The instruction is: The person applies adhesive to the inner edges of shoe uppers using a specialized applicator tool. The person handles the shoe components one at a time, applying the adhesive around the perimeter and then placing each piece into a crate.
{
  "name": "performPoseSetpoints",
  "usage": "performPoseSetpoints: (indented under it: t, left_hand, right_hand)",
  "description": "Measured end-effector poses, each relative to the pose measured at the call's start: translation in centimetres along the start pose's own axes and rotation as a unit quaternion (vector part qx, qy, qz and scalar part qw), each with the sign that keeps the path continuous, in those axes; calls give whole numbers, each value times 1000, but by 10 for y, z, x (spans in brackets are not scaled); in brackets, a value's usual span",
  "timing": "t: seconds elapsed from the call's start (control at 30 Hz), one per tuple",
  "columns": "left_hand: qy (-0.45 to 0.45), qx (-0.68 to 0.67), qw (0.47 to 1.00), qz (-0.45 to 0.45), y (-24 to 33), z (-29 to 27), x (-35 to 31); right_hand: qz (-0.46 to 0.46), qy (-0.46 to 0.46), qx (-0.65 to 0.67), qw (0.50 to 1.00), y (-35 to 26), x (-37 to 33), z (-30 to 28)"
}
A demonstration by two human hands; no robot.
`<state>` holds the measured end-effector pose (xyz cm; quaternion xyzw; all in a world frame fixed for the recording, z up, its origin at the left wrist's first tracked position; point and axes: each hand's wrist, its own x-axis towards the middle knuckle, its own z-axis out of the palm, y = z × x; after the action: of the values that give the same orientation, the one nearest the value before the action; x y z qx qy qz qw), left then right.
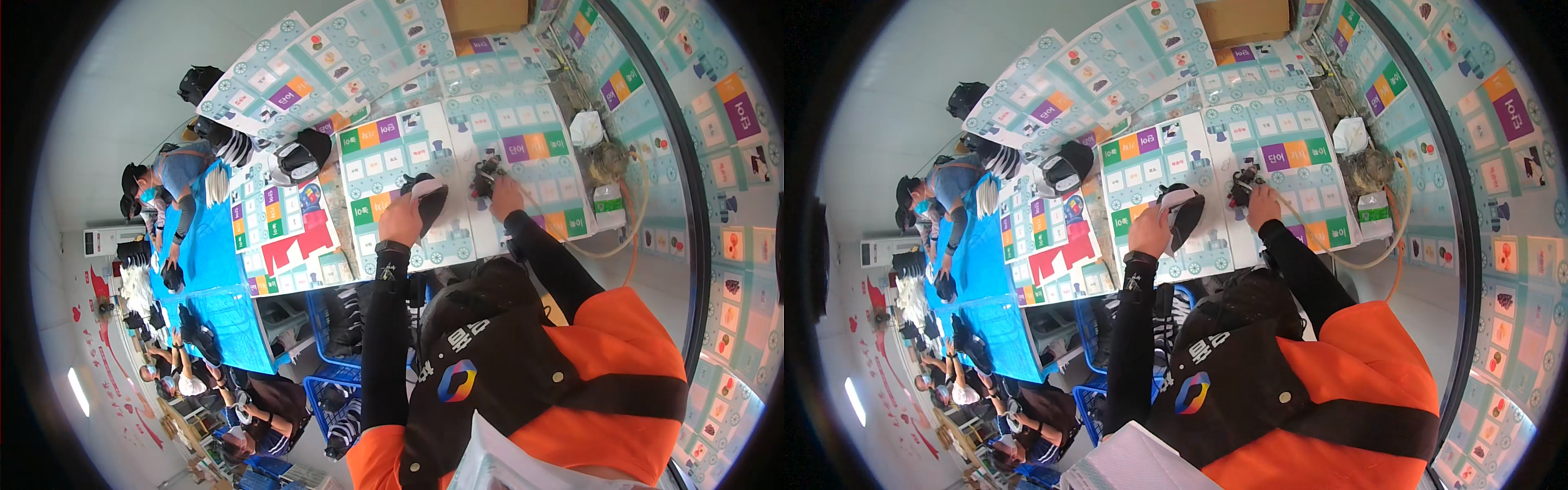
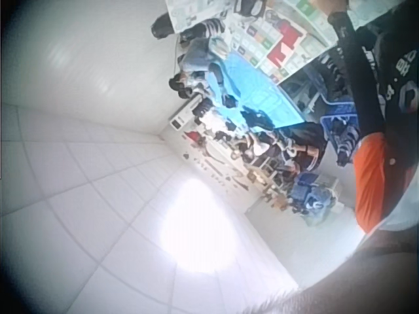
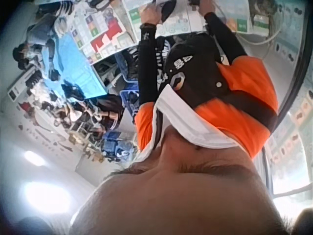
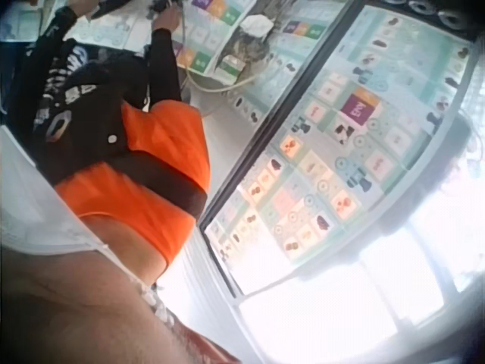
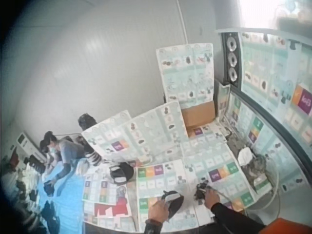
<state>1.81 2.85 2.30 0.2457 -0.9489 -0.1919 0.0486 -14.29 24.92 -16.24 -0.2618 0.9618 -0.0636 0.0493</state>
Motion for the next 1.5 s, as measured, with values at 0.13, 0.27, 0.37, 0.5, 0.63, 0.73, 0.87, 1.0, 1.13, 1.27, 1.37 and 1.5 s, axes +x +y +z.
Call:
performPoseSetpoints:
  t: [0.13, 0.27, 0.37, 0.5, 0.63, 0.73, 0.87, 1.0, 1.13, 1.27, 1.37, 1.5]
  left_hand:
    - [-13, -20, 999, 30, 5, 7, 17]
    - [-10, -10, 1000, 12, 1, 7, 20]
    - [33, -24, 998, 41, -1, 9, 20]
    - [21, -9, 999, 32, 2, 10, 24]
    - [23, -10, 999, 26, -5, 10, 24]
    - [-1, -8, 1000, 15, -1, 8, 29]
    - [-25, 7, 1000, 0, 0, 10, 27]
    - [-10, -6, 1000, 10, -6, 11, 26]
    - [-17, -6, 1000, 3, -9, 9, 24]
    - [-16, -13, 1000, 2, -9, 4, 22]
    - [-10, -29, 1000, -4, -16, 2, 18]
    - [-9, -37, 999, -4, -14, -1, 15]
  right_hand:
    - [-18, 16, -31, 999, 0, 9, 12]
    - [0, 18, -20, 1000, -18, 9, -10]
    - [35, -28, 93, 995, -27, 2, -29]
    - [10, -71, 183, 981, -21, -9, -31]
    - [30, -261, 463, 847, -37, -38, -72]
    - [18, -282, 501, 818, -46, -42, -68]
    - [70, -274, 522, 805, -55, -41, -87]
    - [7, -239, 432, 870, -59, -44, -82]
    - [2, -252, 406, 879, -62, -46, -80]
    - [17, -227, 454, 861, -66, -42, -78]
    - [-13, -220, 428, 877, -76, -41, -91]
    - [12, -192, 433, 880, -75, -36, -90]
